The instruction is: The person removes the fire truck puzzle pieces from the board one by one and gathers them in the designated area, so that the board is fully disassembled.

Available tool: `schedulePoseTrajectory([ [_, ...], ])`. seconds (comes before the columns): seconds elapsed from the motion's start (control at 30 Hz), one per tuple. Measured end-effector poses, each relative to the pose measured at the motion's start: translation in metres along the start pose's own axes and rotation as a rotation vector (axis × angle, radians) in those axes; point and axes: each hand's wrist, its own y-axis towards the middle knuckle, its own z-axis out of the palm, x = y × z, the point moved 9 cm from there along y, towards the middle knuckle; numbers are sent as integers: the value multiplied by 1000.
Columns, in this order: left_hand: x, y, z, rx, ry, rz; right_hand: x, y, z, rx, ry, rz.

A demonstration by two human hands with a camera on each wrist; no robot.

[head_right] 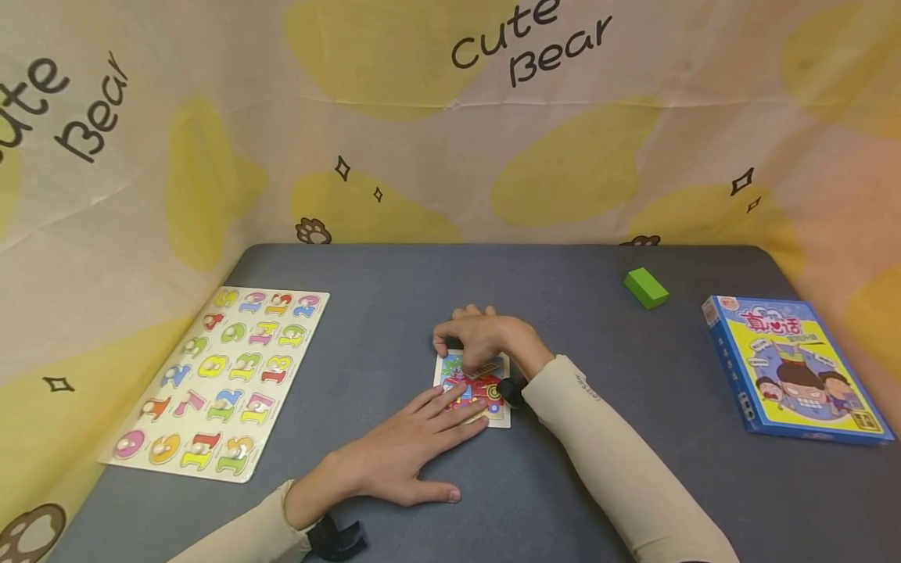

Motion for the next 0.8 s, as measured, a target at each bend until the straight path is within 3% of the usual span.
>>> schedulePoseTrajectory([
  [0.2,-1,0,0,-3,-7,7,-4,-5,0,-45,49,-59],
  [0.43,-1,0,2,-2,-6,11,-19,-26,3,-198,239,-157],
  [0.63,0,0,1,14,-42,-6,-25,-35,4,-322,238,-197],
  [0.8,0,0,1,19,-49,-4,-25,-37,4,-351,256,-198],
])
